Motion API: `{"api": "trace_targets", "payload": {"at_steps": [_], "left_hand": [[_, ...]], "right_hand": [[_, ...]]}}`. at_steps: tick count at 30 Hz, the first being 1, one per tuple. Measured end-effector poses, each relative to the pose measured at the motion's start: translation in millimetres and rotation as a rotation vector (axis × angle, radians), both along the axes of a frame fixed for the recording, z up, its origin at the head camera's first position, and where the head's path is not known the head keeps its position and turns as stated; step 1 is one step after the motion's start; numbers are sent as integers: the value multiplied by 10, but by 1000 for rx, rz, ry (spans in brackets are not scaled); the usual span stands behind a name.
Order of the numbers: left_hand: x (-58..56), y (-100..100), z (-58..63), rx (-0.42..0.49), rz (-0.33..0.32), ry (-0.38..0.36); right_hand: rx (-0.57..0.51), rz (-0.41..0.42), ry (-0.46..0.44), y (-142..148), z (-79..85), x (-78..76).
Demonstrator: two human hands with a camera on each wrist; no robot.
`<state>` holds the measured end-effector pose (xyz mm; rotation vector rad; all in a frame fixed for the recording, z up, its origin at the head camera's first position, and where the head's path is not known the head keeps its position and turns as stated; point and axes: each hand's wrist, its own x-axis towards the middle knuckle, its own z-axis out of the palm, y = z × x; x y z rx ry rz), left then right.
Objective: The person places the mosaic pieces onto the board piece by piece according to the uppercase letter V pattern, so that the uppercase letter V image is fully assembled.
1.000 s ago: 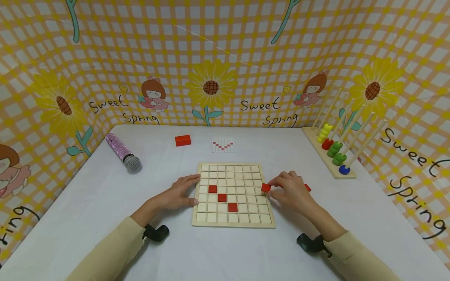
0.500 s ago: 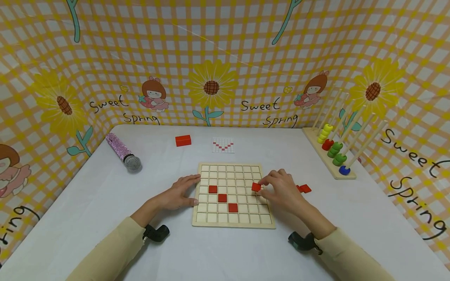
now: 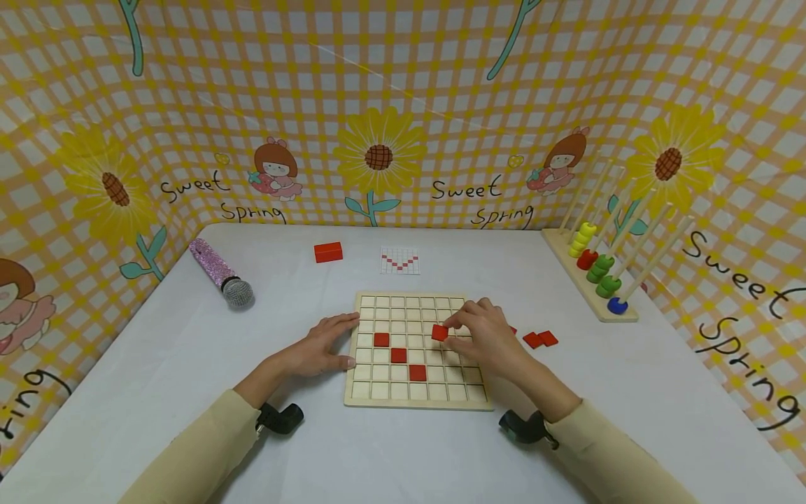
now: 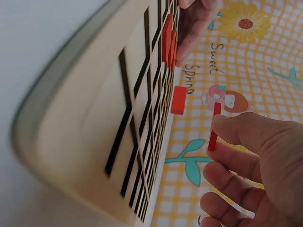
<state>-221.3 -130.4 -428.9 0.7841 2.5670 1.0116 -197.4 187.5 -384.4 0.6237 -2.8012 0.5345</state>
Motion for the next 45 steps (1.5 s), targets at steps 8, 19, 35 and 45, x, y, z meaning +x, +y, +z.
{"api": "trace_targets", "payload": {"at_steps": [8, 19, 35, 45], "left_hand": [[-6, -8, 5, -13, 5, -4], [-7, -10, 19, -16, 12, -17], [-14, -4, 13, -12, 6, -8], [-17, 0, 2, -8, 3, -16]], "right_hand": [[4, 42, 27, -138, 48, -5], [15, 82, 49, -328, 65, -47], [43, 148, 74, -554, 58, -134], [53, 151, 40, -660, 55, -191]]}}
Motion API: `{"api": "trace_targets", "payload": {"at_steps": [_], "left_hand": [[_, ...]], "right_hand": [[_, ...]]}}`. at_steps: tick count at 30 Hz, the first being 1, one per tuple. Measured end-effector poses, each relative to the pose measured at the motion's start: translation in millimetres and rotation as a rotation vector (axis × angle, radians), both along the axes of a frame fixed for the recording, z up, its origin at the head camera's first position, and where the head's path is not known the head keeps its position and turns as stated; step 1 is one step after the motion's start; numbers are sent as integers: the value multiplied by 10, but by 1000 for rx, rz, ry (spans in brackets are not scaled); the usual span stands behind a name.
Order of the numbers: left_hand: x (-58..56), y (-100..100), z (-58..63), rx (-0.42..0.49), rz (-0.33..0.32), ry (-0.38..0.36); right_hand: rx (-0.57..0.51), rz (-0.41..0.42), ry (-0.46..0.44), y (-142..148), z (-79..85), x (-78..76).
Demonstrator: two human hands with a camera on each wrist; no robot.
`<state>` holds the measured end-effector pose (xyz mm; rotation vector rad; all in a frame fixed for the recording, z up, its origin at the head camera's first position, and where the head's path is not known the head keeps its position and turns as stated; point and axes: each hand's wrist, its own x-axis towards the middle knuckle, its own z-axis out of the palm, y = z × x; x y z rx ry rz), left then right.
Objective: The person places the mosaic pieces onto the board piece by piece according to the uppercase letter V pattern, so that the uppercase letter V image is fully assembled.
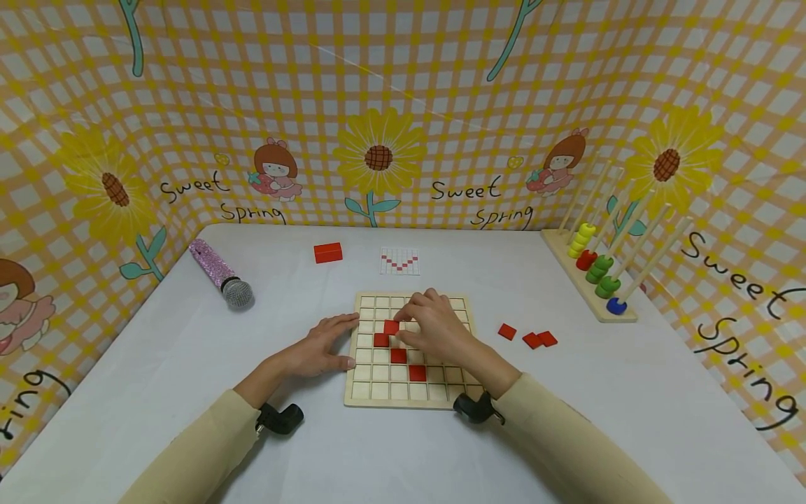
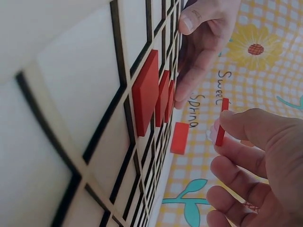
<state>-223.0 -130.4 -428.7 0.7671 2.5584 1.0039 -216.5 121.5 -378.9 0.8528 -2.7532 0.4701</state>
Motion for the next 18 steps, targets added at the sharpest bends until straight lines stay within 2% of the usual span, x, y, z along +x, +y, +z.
{"api": "trace_targets", "payload": {"at_steps": [18], "left_hand": [[5, 3, 6, 8, -2, 3]], "right_hand": [[9, 18, -58, -85, -66, -169]]}}
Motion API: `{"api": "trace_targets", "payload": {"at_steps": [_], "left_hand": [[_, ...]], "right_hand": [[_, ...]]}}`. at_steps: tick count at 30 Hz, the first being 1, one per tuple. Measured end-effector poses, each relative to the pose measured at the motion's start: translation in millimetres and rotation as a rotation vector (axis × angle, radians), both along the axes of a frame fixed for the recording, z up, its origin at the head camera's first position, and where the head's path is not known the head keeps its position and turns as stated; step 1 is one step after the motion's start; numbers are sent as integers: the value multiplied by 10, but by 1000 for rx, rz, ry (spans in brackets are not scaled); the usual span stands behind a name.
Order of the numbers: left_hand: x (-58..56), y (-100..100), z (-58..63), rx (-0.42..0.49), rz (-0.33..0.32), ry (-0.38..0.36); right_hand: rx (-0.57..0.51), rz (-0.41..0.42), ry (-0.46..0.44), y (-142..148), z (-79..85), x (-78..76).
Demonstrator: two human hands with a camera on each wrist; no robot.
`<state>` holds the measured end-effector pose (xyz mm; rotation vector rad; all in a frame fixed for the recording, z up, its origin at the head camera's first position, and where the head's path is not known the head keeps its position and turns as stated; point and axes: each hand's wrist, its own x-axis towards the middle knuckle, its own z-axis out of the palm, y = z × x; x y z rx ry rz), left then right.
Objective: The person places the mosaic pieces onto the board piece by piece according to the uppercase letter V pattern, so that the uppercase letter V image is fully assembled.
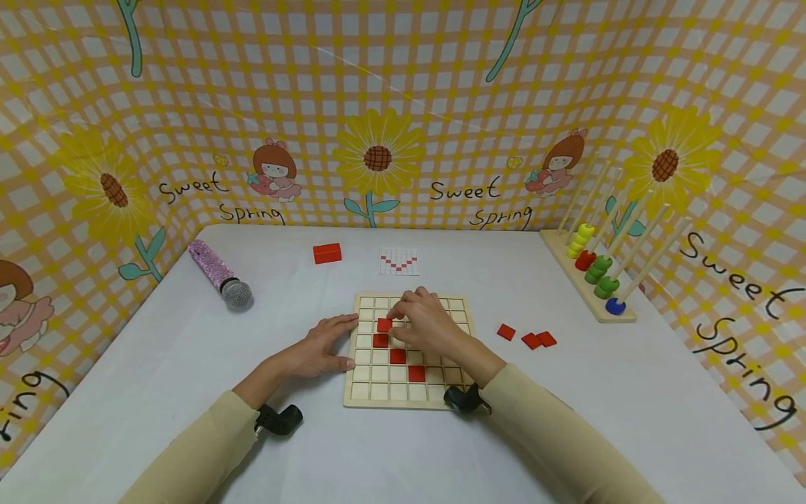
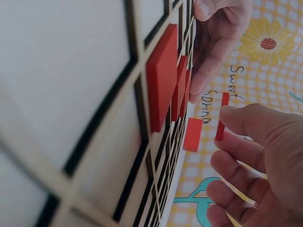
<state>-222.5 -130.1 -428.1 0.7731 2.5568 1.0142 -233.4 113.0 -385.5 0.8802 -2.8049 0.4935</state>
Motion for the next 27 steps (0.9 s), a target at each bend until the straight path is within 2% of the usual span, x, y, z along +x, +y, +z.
{"api": "trace_targets", "payload": {"at_steps": [12, 27], "left_hand": [[8, 1, 10, 2, -8, -2], [15, -1, 13, -11, -8, 4]], "right_hand": [[40, 14, -53, -133, 23, -90], [40, 37, -127, -230, -8, -161]]}}
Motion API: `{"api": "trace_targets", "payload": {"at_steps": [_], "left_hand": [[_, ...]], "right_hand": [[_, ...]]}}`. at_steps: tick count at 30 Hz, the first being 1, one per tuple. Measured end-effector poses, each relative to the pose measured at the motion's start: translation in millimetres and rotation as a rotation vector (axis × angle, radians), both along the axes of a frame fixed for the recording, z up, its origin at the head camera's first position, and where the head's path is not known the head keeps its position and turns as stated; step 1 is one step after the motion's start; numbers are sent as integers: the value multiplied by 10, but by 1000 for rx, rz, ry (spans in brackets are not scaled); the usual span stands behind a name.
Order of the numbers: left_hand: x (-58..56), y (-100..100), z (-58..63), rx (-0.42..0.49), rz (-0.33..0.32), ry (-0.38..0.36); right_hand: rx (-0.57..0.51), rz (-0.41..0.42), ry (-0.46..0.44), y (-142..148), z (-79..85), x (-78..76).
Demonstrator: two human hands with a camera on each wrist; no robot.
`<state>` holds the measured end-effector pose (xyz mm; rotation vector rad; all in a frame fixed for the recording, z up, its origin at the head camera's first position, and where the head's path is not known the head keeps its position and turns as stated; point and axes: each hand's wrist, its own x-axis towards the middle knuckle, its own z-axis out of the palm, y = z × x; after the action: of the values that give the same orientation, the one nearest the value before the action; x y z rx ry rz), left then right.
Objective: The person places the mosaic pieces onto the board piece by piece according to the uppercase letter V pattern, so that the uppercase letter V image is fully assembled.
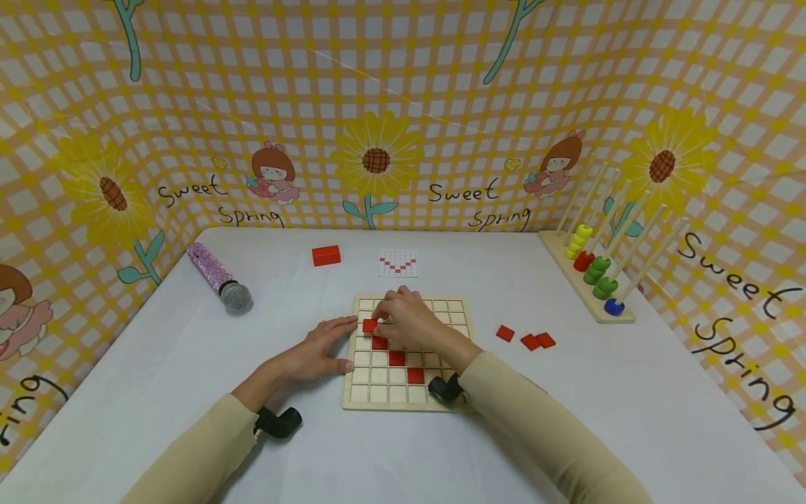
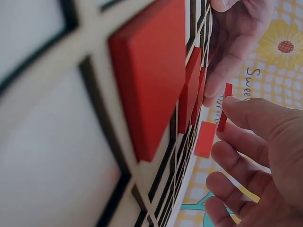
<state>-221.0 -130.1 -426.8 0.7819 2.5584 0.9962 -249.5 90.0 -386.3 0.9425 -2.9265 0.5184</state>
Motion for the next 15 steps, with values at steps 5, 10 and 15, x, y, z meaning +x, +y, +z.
{"api": "trace_targets", "payload": {"at_steps": [5, 10, 15], "left_hand": [[3, -6, 0, -1, -9, 19], [1, -11, -9, -3, -9, 22], [-1, -14, -15, 0, -8, 20]], "right_hand": [[18, 7, -23, -25, -11, -29], [34, 20, -53, -49, -19, -53], [54, 15, -81, -70, -19, -69]]}}
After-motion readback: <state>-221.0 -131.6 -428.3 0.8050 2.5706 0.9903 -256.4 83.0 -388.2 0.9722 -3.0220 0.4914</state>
